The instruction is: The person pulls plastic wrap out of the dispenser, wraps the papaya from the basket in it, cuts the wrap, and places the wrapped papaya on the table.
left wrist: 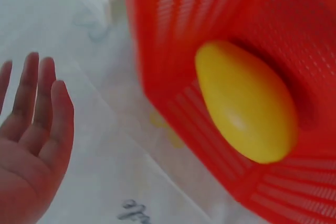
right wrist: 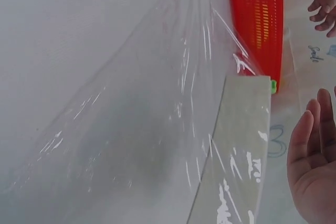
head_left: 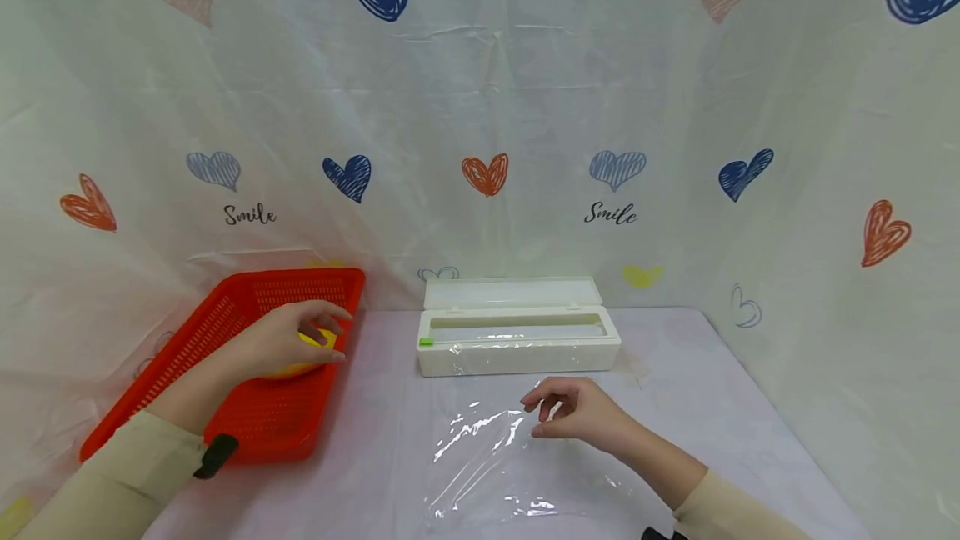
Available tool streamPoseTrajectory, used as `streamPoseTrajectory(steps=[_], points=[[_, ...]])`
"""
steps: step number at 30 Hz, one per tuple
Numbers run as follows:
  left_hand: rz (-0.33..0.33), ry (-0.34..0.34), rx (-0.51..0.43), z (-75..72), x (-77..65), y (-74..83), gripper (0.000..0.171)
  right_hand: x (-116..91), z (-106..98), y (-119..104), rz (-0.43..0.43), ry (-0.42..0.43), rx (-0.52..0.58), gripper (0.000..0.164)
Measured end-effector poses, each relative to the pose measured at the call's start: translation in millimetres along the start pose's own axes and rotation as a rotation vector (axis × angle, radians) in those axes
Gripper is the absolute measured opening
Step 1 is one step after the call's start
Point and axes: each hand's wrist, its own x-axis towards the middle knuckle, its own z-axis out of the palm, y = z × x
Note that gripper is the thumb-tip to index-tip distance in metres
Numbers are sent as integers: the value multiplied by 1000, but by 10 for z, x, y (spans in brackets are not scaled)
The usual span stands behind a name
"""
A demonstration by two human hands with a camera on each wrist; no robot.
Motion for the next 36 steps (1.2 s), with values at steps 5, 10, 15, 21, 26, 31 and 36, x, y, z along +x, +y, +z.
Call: streamPoseTrajectory(steps=[5, 10, 15, 21, 26, 31, 36], points=[[-11, -51, 43, -134, 118, -263, 58, 90, 94, -39, -8, -37, 37, 31], [-47, -56, 90, -228, 229, -504, 67, 192, 179, -47, -26, -50, 43, 32], [-43, -67, 105, -280, 317, -693, 70, 276, 253, -35, -47, -78, 56, 32], [-56, -113, 102, -275, 410, -840, 70, 370, 332, -46, -16, -99, 79, 32], [-124, -167, 82, -270, 479, -980, 76, 420, 435, -22, 5, -126, 105, 32], [-207, -237, 75, -265, 508, -1119, 79, 412, 543, 29, 23, -175, 133, 36], [-222, -282, 95, -261, 500, -1217, 75, 394, 606, 50, 20, -204, 163, 39]])
